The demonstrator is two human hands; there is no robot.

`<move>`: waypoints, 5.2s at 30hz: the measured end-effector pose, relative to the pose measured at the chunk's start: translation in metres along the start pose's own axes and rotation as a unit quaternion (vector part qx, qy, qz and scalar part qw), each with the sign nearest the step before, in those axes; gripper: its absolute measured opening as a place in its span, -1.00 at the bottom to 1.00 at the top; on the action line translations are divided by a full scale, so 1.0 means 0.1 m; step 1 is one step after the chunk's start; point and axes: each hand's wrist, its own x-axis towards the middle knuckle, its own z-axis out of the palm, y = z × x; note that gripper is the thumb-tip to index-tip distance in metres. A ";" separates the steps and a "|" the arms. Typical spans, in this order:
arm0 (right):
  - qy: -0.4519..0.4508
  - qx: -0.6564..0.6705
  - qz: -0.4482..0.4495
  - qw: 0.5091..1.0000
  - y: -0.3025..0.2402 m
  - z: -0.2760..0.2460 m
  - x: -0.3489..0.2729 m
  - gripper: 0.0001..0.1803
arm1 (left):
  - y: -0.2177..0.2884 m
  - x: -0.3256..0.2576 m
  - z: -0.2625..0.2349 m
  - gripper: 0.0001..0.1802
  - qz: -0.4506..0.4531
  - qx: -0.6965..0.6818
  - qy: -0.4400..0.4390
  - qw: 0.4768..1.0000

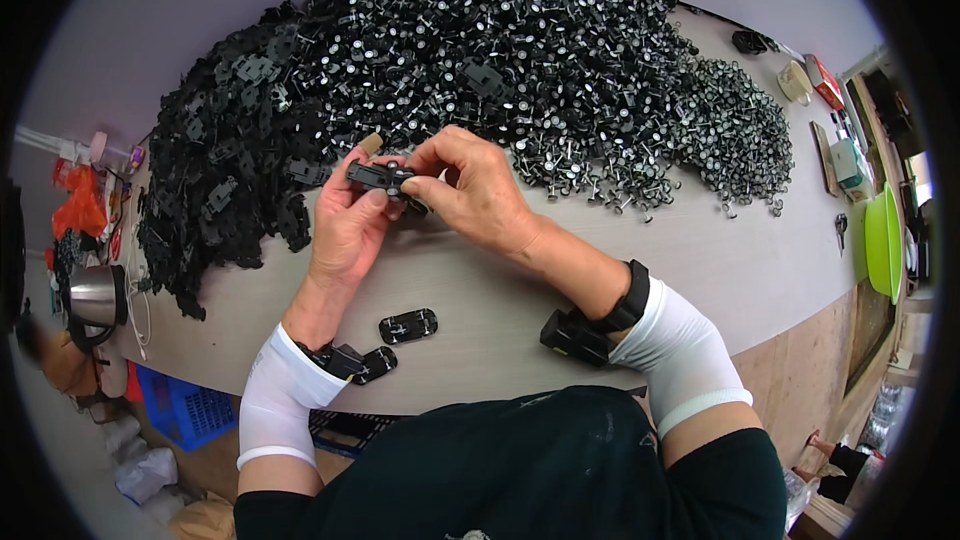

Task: Assembling small black plastic components by hand by pressing pins into parts.

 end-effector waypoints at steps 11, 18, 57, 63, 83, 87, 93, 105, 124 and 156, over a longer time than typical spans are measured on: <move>-0.014 -0.185 -0.104 0.977 -0.11 0.10 0.03 -0.87 | -0.08 -0.05 0.03 -0.38 0.071 0.208 -0.028 0.975; 0.007 -0.250 -0.260 0.933 -0.07 0.07 0.10 -0.83 | -0.02 -0.06 0.18 -0.53 0.056 0.144 -0.016 0.988; -0.536 -0.008 -0.141 0.833 -0.27 0.39 -0.63 -0.54 | 0.14 0.31 0.20 -0.64 0.103 0.693 -0.217 0.680; -0.237 -0.368 -0.066 0.897 -0.05 -0.54 -0.26 -0.68 | 0.11 0.30 0.27 -0.51 0.142 0.699 -0.220 0.665; -0.086 -0.265 0.039 0.960 -0.15 -0.64 -0.09 -0.87 | 0.30 0.34 0.17 -0.67 0.123 0.601 -0.187 0.767; -0.118 -0.249 0.121 0.954 -0.20 -0.70 -0.24 -0.85 | 0.04 0.28 0.24 -0.64 0.194 0.677 -0.261 0.661; -0.118 -0.088 0.226 0.963 0.00 -0.54 -0.27 -0.81 | -0.07 0.28 0.16 -0.63 0.161 0.635 -0.219 0.723; -0.171 0.014 0.130 0.976 -0.03 -0.09 -0.20 -0.83 | -0.01 0.26 0.07 -0.84 -0.031 0.096 -0.027 0.995; -0.011 0.354 0.259 0.899 0.07 -0.15 -0.05 -0.79 | 0.07 0.27 0.07 -0.56 -0.027 0.085 -0.061 0.994; 0.028 -0.289 -0.218 0.932 -0.03 -0.13 0.10 -0.82 | 0.07 0.24 0.20 -0.59 -0.040 0.110 -0.130 0.985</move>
